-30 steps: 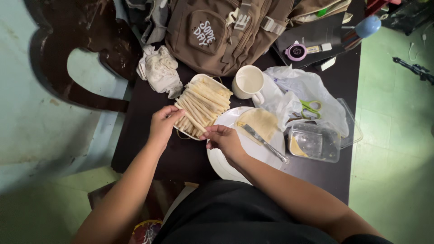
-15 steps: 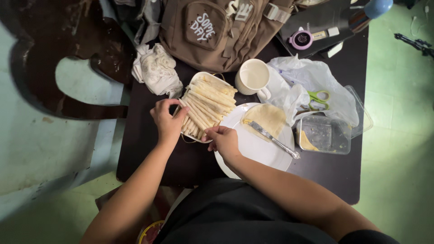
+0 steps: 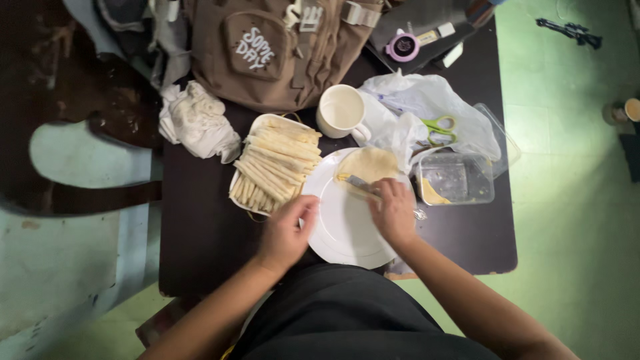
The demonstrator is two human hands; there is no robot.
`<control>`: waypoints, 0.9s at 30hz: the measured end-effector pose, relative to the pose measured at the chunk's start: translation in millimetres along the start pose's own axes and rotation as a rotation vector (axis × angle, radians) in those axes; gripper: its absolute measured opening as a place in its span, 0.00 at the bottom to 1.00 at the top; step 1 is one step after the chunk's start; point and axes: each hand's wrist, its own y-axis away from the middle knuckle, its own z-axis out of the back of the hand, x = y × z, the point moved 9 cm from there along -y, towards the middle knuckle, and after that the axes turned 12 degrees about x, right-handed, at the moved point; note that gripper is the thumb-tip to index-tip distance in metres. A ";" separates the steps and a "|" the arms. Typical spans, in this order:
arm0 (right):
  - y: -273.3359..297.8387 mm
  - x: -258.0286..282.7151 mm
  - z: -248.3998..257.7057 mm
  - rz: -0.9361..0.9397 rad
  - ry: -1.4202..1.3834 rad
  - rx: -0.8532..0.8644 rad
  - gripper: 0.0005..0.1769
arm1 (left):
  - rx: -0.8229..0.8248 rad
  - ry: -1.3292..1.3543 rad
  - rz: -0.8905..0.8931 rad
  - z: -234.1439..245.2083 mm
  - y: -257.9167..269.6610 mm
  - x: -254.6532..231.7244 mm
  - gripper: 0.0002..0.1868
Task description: The person spreads a yellow paste onto a thin square wrapper using a knife, places a cheese slice on it, and rolls the wrapper by hand into a cylinder. The person then repeats the process for another wrapper.
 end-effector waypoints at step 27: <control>47.0 -92.7 12.6 -0.094 -0.523 0.153 0.11 | -0.321 0.717 0.719 -184.2 -28.8 137.1 0.18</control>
